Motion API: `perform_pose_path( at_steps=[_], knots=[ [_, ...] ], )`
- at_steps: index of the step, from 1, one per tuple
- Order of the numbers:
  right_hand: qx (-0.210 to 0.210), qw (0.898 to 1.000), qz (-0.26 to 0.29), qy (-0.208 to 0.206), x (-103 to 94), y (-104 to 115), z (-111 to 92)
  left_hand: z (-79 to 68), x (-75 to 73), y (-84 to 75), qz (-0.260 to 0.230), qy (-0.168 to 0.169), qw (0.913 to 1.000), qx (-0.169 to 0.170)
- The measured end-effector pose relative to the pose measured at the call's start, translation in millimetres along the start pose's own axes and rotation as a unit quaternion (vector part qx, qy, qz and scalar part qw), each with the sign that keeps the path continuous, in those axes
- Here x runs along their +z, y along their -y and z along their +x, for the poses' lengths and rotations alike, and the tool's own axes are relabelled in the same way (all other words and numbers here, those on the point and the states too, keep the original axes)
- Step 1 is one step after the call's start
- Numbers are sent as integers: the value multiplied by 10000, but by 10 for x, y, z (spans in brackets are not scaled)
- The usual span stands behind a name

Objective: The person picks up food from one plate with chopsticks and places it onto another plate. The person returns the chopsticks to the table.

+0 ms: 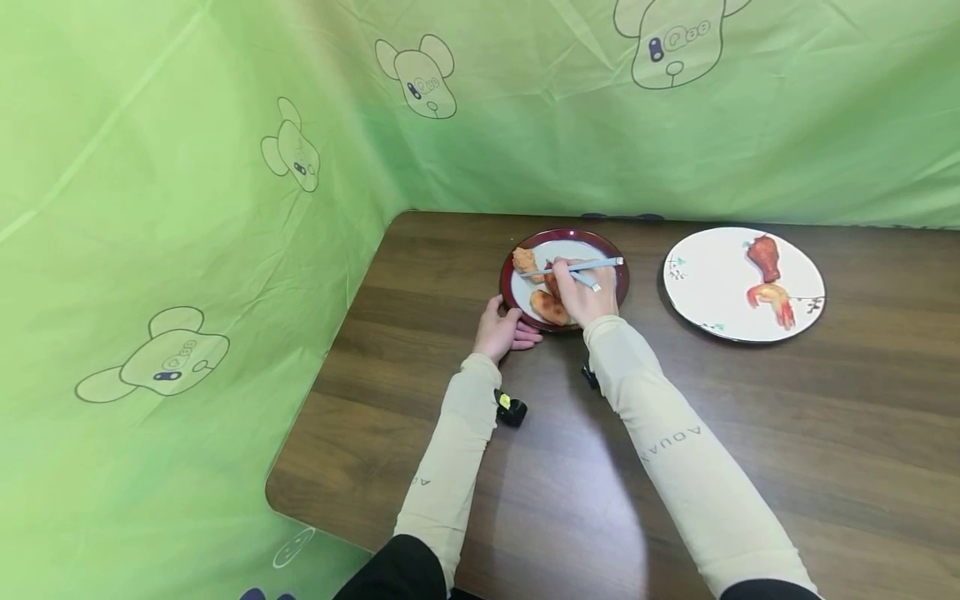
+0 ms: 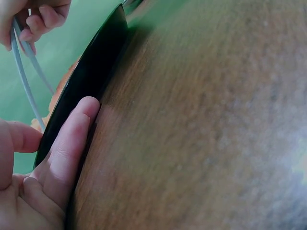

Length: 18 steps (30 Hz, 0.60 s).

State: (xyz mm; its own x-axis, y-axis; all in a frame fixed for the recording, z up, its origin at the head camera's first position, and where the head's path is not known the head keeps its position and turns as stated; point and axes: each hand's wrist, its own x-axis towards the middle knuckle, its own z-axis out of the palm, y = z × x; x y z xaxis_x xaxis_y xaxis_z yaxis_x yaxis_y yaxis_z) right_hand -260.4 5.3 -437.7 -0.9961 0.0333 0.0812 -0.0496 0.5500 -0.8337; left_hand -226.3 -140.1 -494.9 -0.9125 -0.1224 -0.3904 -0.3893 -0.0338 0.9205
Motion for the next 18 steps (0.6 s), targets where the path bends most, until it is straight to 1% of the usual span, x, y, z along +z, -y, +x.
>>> perform_pose_path(
  at_steps=[2,5,7,9,11,14,16,18],
  knots=[
    [30,9998,60,202,-8,2,4,5,-3,0,15,-15,10000,2],
    [-61,9985,85,539,-27,1,15,5,-4,-4,8,-26,10000,-2],
    [-115,9974,-24,707,-43,-6,23,-1,-1,-4,9,-55,10000,-2],
    [-55,9975,-72,704,-60,-15,28,-7,1,-4,9,-62,10000,6],
    [93,9980,-86,612,-74,-28,36,-11,4,-3,0,-79,10000,20],
    [275,9986,25,457,-86,-38,45,-13,6,-1,10,-78,10000,55],
    [304,9985,47,457,-89,-42,49,-12,8,1,4,-89,9999,70],
    [246,9985,39,493,-91,-47,50,-12,7,1,16,-72,9999,73]
  ],
)
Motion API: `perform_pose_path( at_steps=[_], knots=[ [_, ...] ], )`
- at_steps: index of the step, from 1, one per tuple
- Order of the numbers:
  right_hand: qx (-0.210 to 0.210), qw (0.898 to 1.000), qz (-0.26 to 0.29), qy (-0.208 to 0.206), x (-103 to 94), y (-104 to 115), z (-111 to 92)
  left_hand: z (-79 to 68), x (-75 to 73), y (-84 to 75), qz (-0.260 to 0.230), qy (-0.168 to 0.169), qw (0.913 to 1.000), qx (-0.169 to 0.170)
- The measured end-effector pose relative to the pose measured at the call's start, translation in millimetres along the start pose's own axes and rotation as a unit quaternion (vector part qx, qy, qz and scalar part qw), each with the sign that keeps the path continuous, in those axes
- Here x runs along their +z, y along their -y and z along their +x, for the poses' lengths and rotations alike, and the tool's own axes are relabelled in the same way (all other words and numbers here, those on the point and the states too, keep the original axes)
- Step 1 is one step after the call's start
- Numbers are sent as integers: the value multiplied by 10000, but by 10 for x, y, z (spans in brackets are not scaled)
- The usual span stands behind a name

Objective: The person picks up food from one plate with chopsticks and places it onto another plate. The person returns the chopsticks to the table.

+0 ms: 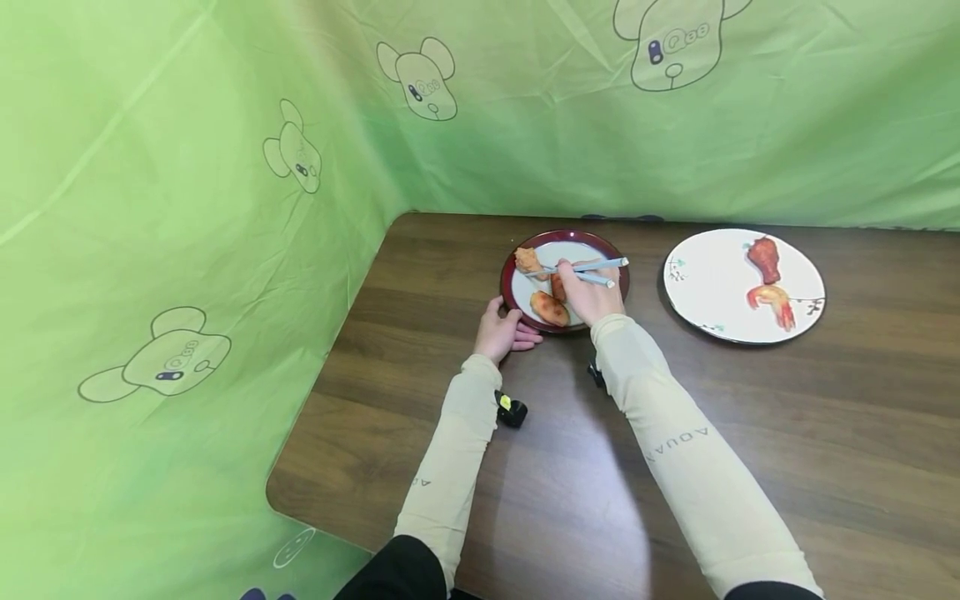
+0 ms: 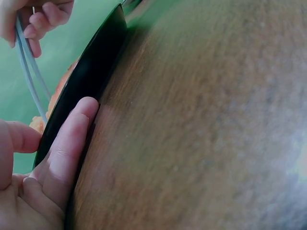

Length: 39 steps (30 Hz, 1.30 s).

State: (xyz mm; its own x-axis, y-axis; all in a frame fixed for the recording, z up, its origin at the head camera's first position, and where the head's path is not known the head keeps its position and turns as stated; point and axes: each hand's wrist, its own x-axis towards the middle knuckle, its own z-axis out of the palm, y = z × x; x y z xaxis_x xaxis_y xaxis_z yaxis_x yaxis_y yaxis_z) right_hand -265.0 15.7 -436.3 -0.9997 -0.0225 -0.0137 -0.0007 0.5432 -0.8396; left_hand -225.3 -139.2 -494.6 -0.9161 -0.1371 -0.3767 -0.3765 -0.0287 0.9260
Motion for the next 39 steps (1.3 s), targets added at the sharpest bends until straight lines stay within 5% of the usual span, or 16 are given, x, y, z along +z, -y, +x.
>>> perform_pose_path(
  at_steps=[15,33,39],
  knots=[
    [-58,9983,546,176,-7,-146,-23,-4,-1,-5,-112,41,9999,-83],
    [-334,9977,570,167,-10,-189,-62,-3,-8,-24,-59,53,9999,-77],
    [330,9849,1698,88,-36,-189,-70,-21,2,-22,-56,38,10000,-22]
  ],
)
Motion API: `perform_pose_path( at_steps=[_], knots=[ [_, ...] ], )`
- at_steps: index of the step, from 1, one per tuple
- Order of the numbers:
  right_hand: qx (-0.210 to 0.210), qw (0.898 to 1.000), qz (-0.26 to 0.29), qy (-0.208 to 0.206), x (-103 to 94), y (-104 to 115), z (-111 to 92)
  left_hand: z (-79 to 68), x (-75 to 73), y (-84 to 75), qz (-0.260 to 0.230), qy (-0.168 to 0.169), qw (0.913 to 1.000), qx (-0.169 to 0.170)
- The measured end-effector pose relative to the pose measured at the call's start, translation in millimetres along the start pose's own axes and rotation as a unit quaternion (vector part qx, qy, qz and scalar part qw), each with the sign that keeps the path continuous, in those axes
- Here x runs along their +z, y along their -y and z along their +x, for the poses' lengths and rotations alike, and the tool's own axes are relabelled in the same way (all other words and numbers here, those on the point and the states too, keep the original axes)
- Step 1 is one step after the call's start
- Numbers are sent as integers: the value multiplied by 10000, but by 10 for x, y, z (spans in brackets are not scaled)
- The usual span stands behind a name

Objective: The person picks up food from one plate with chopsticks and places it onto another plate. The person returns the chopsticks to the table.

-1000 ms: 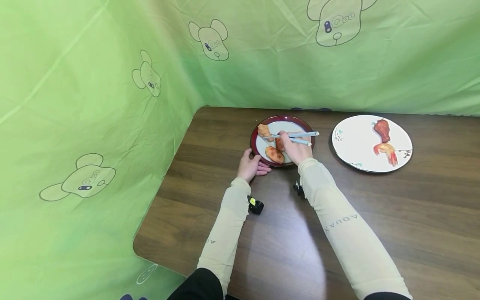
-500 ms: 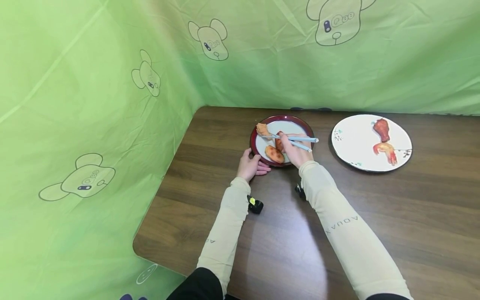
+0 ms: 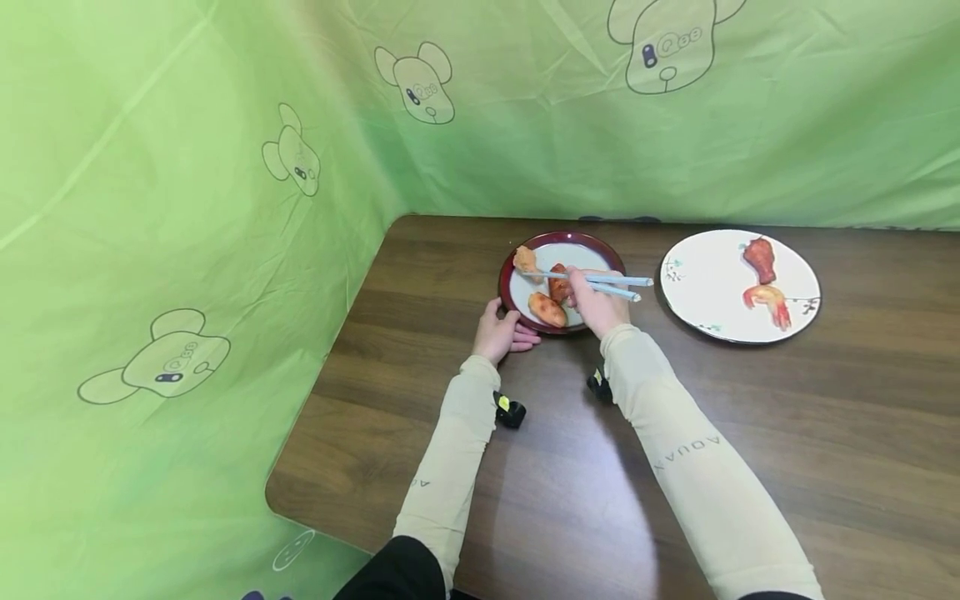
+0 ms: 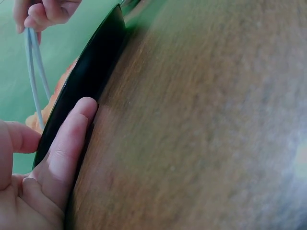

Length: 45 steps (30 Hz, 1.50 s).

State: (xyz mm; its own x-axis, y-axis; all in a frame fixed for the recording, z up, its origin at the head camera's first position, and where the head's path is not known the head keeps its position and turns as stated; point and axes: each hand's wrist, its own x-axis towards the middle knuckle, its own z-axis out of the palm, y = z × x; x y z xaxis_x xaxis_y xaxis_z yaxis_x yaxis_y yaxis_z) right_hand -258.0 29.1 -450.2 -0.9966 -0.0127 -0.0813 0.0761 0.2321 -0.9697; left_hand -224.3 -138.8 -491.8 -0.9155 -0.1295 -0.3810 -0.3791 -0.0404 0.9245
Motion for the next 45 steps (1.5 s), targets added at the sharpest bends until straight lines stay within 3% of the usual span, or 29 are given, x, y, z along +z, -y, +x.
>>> perform_pose_path(
  at_steps=[3,7,14,18,45],
  knots=[
    [513,9901,1302,-134,-8,3,5,-9,7,4,24,-56,10000,-1],
    [1079,9571,2671,-315,-13,-2,20,-12,18,5,62,-68,10000,-5],
    [1530,9201,3593,-309,-57,-31,42,-8,39,-1,87,-48,9999,12],
    [1658,9068,3870,-199,-93,-45,30,-9,41,-4,96,-36,9999,14],
    [1489,9042,3993,-273,-153,-23,-19,-1,15,23,83,-84,9999,43]
  ],
)
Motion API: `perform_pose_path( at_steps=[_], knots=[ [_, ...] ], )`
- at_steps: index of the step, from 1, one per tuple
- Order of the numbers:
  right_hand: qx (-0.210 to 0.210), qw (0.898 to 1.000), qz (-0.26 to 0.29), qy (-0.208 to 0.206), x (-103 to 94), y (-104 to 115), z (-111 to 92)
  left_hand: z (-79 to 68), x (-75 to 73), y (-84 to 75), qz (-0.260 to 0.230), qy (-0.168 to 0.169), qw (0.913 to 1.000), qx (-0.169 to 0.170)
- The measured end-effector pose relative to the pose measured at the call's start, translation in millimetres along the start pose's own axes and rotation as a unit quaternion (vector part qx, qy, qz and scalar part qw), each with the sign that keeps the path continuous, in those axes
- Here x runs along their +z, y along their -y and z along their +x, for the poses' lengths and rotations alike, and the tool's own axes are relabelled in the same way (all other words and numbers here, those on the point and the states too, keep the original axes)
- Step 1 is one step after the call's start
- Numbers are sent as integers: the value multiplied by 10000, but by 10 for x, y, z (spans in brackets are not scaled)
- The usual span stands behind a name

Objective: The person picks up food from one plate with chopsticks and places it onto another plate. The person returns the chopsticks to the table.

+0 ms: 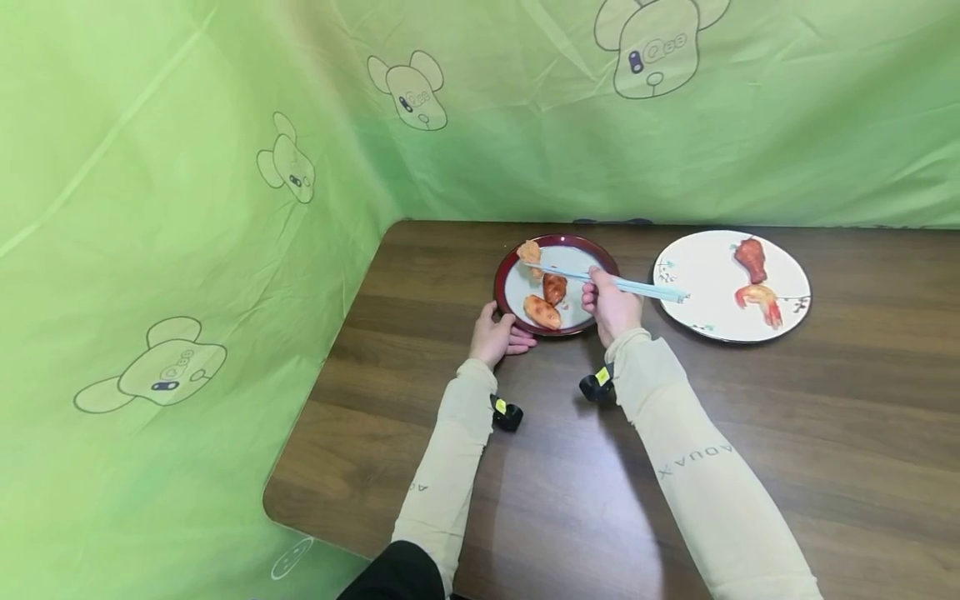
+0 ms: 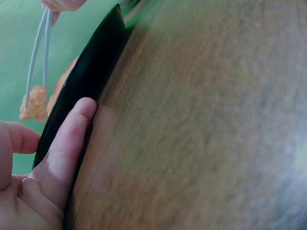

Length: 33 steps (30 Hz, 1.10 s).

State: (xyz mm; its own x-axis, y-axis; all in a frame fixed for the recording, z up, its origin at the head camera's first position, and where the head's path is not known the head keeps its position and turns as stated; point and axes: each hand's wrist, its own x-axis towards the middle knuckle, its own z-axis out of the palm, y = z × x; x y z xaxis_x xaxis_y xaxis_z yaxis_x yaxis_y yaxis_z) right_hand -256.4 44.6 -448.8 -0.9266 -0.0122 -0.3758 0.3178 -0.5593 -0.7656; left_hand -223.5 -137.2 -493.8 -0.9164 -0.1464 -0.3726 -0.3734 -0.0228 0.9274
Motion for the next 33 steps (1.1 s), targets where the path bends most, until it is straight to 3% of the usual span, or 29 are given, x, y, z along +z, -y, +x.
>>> perform_pose_path(
  at_steps=[9,14,18,33],
  knots=[
    [-68,9991,411,17,-54,118,-60,-21,13,-1,0,-24,10000,-6],
    [-1,9973,688,260,-152,251,-114,-35,14,-11,31,9,10000,21],
    [-11,9967,792,183,-255,367,-139,-27,3,-14,61,6,10000,20],
    [-280,9816,1886,-100,-878,813,-252,-24,9,-3,82,16,10000,-32]
  ],
)
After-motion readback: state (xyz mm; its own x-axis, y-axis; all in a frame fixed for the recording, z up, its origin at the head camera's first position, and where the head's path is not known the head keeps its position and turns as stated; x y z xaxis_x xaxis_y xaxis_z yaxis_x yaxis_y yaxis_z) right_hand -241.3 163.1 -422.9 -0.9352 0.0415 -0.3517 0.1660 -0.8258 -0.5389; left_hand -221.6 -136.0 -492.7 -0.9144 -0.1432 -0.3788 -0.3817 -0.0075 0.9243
